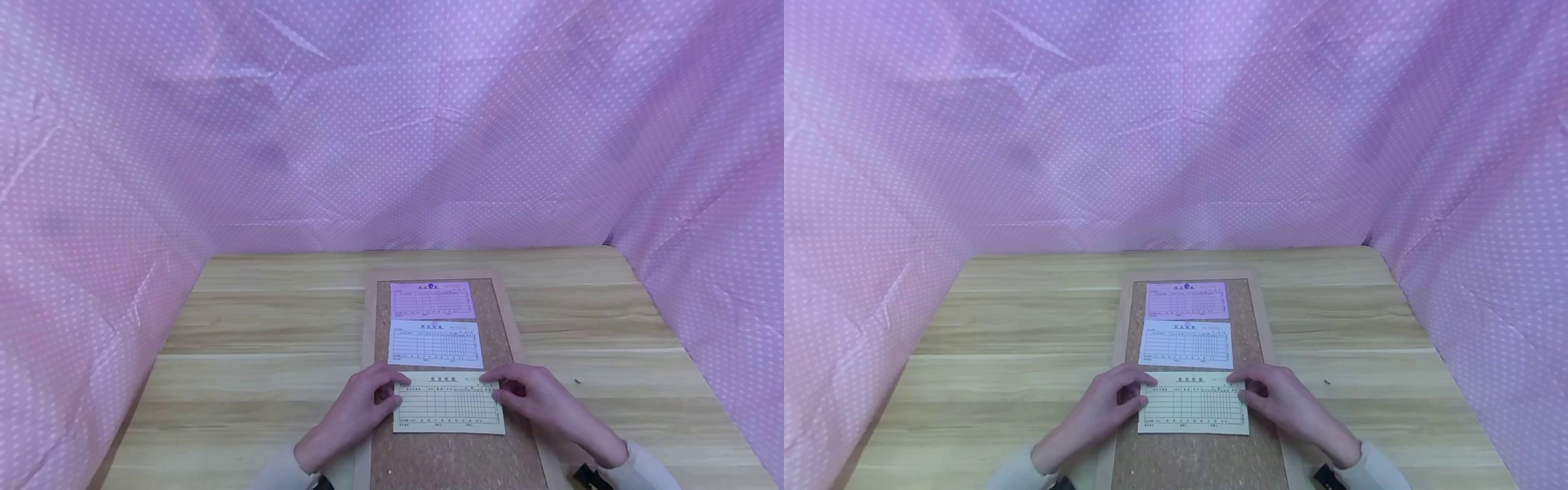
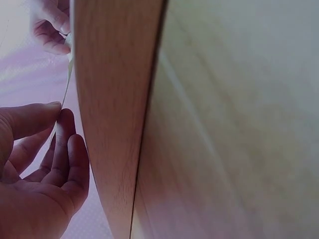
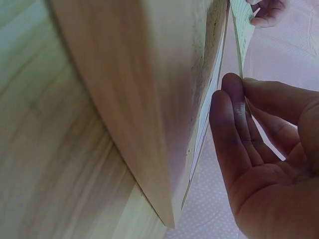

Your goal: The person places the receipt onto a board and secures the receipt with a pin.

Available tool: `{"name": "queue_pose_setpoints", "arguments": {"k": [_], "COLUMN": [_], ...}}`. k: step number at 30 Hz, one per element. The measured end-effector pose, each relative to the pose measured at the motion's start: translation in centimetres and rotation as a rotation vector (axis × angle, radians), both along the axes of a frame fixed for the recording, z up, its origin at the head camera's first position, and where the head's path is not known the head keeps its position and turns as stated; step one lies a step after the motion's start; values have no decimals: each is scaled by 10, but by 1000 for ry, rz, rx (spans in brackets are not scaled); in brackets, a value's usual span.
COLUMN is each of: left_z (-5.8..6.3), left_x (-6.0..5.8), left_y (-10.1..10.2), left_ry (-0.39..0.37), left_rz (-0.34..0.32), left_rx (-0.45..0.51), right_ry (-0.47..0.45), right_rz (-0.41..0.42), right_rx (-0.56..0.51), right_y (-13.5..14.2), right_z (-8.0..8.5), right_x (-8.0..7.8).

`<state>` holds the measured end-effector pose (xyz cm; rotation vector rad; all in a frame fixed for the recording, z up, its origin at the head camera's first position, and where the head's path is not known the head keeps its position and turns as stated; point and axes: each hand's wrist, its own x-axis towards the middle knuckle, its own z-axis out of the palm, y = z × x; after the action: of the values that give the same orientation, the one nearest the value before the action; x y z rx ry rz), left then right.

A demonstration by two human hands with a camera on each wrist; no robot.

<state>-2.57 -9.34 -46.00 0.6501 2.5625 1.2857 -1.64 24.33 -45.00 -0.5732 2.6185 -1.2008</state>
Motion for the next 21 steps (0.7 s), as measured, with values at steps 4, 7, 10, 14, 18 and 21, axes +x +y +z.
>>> {"name": "queue_pose_setpoints", "arguments": {"k": [4, 7, 10, 14, 18, 21], "left_z": [0, -1, -1, -1, -2, -2], "left_x": [0, 0, 0, -1, -2, -2], "left_y": [0, -1, -1, -1, -2, -2], "left_ry": [-1, -2, -4, -8, -4, 3], "left_rz": [-5, -4, -3, -3, -4, -9], "left_rx": [12, 20, 19, 10, -4, -15], "right_ry": [-11, -23, -34, -46, -46, -44], "right_rz": [1, 0, -1, -4, 3, 8], "right_rx": [7, 8, 11, 20, 27, 38], "right_y": [0, 0, -1, -2, -3, -4], "right_z": [1, 1, 2, 2, 3, 3], "right_x": [-1, -1, -1, -2, -3, -3]}}
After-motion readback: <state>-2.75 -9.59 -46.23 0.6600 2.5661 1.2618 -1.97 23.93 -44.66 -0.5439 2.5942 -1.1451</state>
